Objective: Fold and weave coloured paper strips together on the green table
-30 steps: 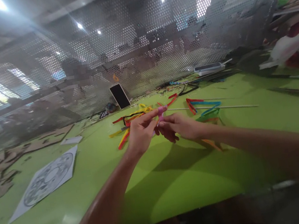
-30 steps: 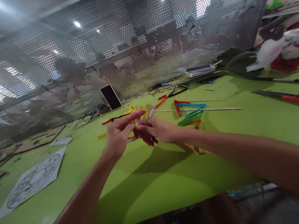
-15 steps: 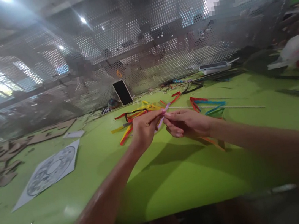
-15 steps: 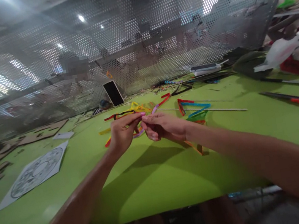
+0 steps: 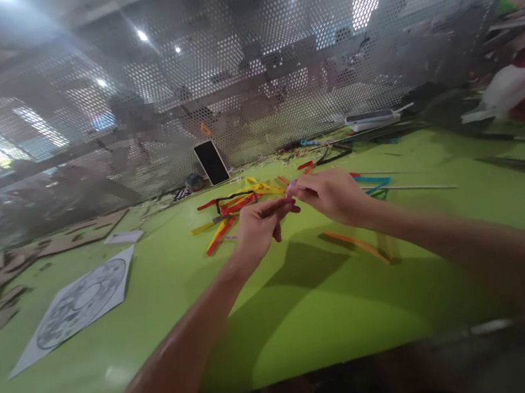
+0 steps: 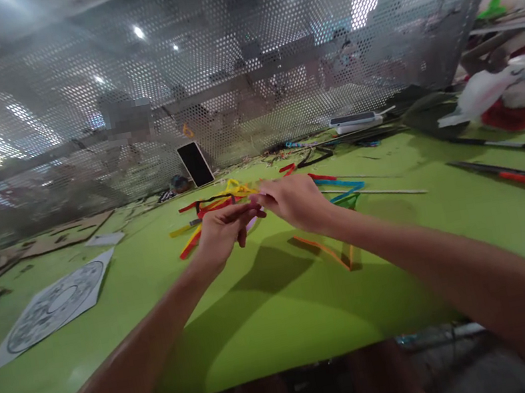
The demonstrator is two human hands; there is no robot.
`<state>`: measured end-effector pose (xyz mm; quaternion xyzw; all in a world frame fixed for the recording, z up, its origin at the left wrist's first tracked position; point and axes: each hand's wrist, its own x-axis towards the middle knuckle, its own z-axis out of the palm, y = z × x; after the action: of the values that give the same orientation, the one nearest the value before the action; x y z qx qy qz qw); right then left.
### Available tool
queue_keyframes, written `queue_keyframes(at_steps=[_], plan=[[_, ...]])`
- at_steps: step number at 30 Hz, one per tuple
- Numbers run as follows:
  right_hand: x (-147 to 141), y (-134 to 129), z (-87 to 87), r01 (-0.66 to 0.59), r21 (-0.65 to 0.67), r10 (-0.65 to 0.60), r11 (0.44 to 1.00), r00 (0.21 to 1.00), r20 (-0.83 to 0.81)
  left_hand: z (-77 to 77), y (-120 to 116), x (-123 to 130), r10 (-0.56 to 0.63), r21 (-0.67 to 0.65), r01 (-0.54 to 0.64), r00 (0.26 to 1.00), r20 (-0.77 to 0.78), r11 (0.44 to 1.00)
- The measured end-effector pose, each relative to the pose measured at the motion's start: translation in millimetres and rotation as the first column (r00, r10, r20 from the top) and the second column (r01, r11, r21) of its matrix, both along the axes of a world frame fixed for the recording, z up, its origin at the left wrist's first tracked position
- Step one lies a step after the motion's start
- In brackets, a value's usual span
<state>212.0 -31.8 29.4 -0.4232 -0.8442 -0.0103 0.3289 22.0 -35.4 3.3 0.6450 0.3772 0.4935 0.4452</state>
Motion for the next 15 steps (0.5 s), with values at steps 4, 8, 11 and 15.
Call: queue_keyframes(at_steps=[4,8,11,15], plan=[[3,8,-4.4,-0.013,-0.001,0.013,1.0,0.996,-0.09,3.1,-7,2,-0.055,-0.009,0.054,0.998,-0.022,0.998],[-1,8,-5.0,-0.141,-0.189,0.091,0.972,0.964,-0.251,9.9,-13,1,-0.095,0.0,0.095,0.995,-0.008,0.995],[-5,4,-3.2,-0.244,-0.337,0.114,0.909,0.925,-0.363,11.2,-15,1,-0.114,0.014,0.115,0.993,-0.024,0.993],[-6,3,-5.0,-0.384,-0.464,0.143,0.798,0.869,-0.473,7.9,-17,0,-0.13,0.118,0.139,0.988,-0.08,0.983]])
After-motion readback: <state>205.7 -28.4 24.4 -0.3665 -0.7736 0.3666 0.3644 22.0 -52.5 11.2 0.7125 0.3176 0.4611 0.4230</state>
